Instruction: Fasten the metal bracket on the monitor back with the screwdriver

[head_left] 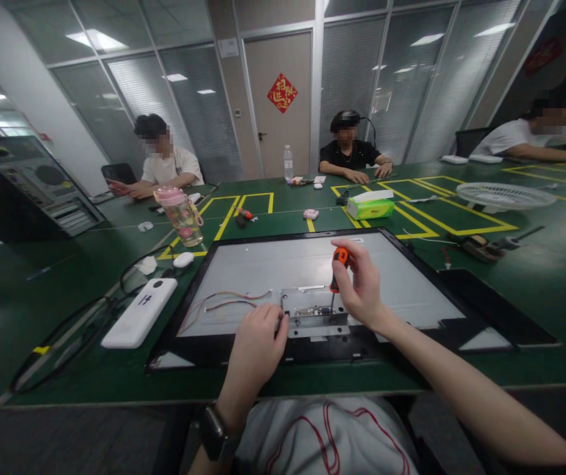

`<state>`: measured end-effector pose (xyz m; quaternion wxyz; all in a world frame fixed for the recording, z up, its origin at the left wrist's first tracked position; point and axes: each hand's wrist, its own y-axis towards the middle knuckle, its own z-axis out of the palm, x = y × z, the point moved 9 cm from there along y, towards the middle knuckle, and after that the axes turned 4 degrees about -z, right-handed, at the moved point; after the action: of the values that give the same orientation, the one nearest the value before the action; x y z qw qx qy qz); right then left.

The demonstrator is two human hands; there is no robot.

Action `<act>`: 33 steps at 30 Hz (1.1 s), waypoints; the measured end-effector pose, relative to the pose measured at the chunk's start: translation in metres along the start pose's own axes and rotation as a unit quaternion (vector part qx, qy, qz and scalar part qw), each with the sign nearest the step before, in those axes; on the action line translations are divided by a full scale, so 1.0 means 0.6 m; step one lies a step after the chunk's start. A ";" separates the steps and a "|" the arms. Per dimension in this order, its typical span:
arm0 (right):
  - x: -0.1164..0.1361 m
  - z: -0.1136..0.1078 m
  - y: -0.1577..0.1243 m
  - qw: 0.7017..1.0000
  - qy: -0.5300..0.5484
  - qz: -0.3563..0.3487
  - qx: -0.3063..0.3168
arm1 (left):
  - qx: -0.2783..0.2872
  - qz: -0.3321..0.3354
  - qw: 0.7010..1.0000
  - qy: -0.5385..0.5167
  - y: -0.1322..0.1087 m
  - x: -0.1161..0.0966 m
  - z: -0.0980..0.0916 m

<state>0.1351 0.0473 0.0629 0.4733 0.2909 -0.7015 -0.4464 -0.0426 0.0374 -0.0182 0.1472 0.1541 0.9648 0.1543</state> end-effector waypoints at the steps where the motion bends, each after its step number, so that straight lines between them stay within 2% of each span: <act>1: 0.004 0.000 0.001 1.000 -0.017 -0.011 0.004 | -0.001 0.000 1.000 -0.001 0.000 0.000 0.000; 7: 0.022 0.006 0.005 0.995 -0.065 -0.068 0.030 | -0.005 0.005 1.000 -0.004 0.001 -0.002 -0.003; 18: 0.013 0.015 -0.004 0.996 -0.051 -0.053 0.053 | -0.004 0.001 1.000 -0.002 -0.003 -0.001 0.000; 23: -0.023 0.018 -0.004 0.995 0.056 0.044 0.070 | -0.002 -0.002 1.000 0.005 0.000 -0.003 -0.001; 27: -0.048 0.022 -0.003 0.973 0.150 0.146 0.095 | -0.013 -0.001 1.000 0.002 -0.001 -0.004 -0.006; 30: -0.058 0.002 -0.013 0.952 0.215 0.212 0.040 | -0.023 0.000 1.000 -0.003 -0.002 -0.004 -0.009; 33: -0.055 -0.017 -0.031 0.926 0.294 0.237 -0.023 | -0.027 0.000 1.000 0.002 -0.003 -0.003 -0.009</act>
<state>0.1567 0.0631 0.0343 0.7566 0.2236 -0.5691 -0.2315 -0.0433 0.0336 -0.0135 0.1498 0.1502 0.9604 0.1805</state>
